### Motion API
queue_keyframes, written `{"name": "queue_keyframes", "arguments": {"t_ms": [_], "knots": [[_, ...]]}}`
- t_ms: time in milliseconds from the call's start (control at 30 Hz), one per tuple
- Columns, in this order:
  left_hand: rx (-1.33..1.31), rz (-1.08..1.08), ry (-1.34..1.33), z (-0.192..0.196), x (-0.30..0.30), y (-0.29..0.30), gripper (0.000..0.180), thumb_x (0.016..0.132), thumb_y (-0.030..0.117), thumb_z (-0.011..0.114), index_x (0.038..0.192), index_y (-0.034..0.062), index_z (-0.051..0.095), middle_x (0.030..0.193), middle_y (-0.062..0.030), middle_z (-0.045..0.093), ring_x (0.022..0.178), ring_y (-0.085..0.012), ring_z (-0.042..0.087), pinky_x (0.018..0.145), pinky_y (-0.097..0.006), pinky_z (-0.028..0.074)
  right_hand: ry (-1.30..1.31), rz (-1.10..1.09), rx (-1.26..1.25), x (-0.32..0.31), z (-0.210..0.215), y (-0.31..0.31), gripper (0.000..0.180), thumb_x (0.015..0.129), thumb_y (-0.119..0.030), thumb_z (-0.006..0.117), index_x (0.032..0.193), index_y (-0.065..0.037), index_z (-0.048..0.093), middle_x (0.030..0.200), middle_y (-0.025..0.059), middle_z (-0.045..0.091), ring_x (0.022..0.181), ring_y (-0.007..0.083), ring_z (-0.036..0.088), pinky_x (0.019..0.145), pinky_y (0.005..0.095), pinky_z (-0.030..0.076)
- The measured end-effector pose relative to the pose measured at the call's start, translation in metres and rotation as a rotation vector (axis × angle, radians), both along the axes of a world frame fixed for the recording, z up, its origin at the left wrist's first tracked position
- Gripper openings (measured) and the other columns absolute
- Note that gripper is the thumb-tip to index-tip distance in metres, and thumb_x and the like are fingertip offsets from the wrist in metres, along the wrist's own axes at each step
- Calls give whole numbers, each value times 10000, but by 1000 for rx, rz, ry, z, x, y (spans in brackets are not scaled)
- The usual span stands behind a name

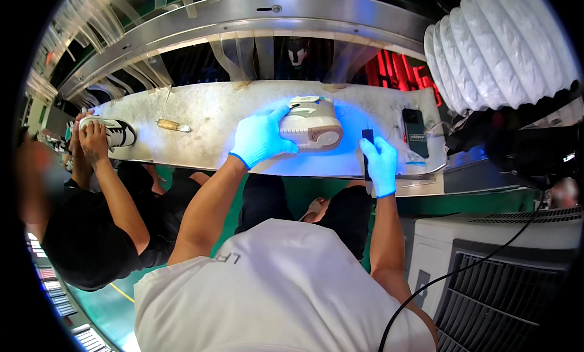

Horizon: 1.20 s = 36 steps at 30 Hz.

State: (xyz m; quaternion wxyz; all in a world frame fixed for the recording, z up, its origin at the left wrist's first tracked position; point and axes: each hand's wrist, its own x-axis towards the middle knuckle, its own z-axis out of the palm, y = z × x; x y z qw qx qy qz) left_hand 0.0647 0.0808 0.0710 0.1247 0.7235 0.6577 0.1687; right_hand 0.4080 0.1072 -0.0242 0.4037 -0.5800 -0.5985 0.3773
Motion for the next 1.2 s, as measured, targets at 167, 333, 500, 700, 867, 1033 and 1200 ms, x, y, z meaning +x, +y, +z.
{"name": "queue_keyframes", "arguments": {"t_ms": [167, 333, 500, 700, 867, 1033, 1200], "knots": [[191, -77, -3, -24, 12, -27, 872, 670, 308, 931, 1463, 55, 672, 1358, -202, 735, 1175, -417, 743, 992, -507, 607, -701, -113, 359, 0, -8, 39, 597, 918, -439, 870, 1357, -57, 737, 1242, 227, 748, 1060, 442, 742, 959, 541, 595], [665, -215, -44, -29, 4, -63, 719, 676, 250, 916, 1333, 44, 708, 1260, -162, 757, 1080, -374, 758, 934, -479, 611, 479, 233, -97, -41, 7, -19, 827, 891, -220, 868, 1614, -12, 525, 1439, 90, 659, 1330, 226, 629, 1175, 412, 511], [631, -397, -86, -36, -32, -72, 763, 644, 298, 948, 1329, 40, 733, 1342, -170, 746, 1177, -388, 747, 1017, -497, 601, 1027, 411, -399, -93, -9, -82, 906, 907, -214, 829, 1693, -66, 403, 1610, 126, 567, 1471, 330, 581, 1231, 491, 521], [909, -17, -265, -24, -51, -68, 836, 714, 323, 989, 1441, 32, 697, 1466, -224, 692, 1283, -432, 704, 1135, -542, 553, 1177, 165, -267, -91, 74, -74, 684, 1036, -280, 702, 1665, -131, 477, 1588, 158, 588, 1433, 344, 618, 1150, 584, 568], [208, 331, -768, -93, -58, -53, 608, 856, 298, 910, 1382, 42, 742, 1257, -186, 785, 1037, -342, 796, 957, -450, 638, 740, -28, 597, -102, 239, 23, 595, 1038, -224, 683, 1593, -51, 558, 1469, 143, 633, 1323, 283, 635, 1097, 481, 562], [240, 333, -280, -98, -60, -60, 399, 900, 344, 836, 1198, 80, 800, 1035, -142, 772, 936, -339, 768, 844, -464, 628, 287, 19, 1365, -170, 428, 145, 615, 981, -206, 785, 1533, 22, 638, 1241, 142, 743, 1083, 229, 693, 985, 391, 572], [351, 239, -261, -109, -44, -46, 379, 889, 374, 820, 1140, 91, 799, 966, -145, 736, 918, -381, 738, 812, -501, 605, -430, -579, 1153, -141, 524, 339, 734, 1002, -412, 786, 1558, 37, 621, 1290, 183, 777, 1124, 236, 710, 1026, 379, 560]]}}
